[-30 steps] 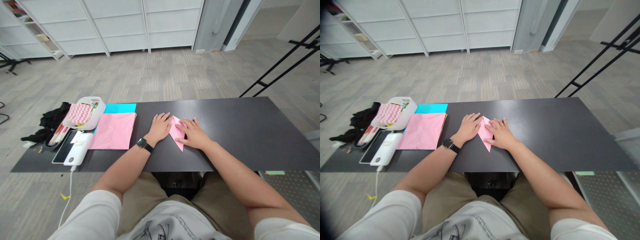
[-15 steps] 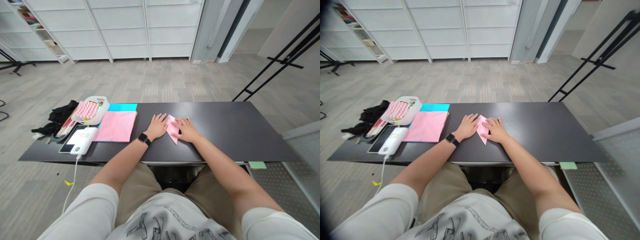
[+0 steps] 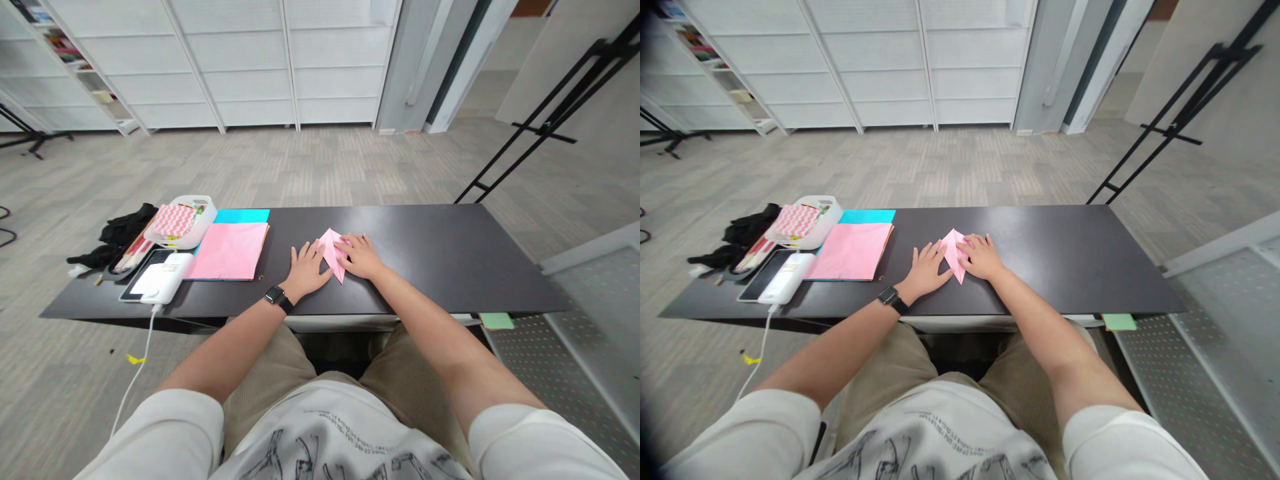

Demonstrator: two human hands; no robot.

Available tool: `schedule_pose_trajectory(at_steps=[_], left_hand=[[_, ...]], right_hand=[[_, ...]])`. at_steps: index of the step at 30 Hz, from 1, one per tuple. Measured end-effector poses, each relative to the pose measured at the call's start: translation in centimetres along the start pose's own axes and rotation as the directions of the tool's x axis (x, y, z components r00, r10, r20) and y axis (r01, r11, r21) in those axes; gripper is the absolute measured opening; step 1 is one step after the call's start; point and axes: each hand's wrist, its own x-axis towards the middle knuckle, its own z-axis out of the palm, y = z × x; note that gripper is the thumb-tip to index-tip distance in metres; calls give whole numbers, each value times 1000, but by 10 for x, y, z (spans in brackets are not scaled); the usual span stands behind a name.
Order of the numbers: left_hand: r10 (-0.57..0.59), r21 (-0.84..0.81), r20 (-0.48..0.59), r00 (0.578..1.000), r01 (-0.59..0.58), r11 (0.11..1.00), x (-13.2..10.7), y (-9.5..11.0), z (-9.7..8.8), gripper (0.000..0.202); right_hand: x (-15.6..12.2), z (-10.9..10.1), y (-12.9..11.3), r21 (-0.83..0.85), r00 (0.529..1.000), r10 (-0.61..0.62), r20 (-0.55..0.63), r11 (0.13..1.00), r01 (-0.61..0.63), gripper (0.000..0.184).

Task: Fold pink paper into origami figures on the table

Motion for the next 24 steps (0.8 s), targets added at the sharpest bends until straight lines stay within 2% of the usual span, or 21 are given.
schedule_pose_trajectory(at_steps=[11, 16, 18, 21, 24], left_hand=[[-82, -23, 4, 997, 82, 996, -20, 20, 3, 98], [-58, 13, -16, 998, 58, 998, -24, 19, 5, 100], [1, 5, -38, 999, -1, 1000, -27, 19, 3, 96], [101, -5, -68, 993, -102, 995, -32, 21, 0, 77], [123, -9, -77, 989, -124, 992, -34, 26, -1, 58]], right_hand=[[3, 0, -2, 13, 999, 31, -13, 999, -30, 52], [3, -2, -5, 24, 1000, 24, -19, 999, -24, 52], [3, -2, -5, 22, 1000, 25, -15, 999, -24, 51], [3, -1, -3, 22, 1000, 22, -11, 1000, -22, 52], [3, 1, -2, 16, 999, 24, -34, 1000, -23, 52]])
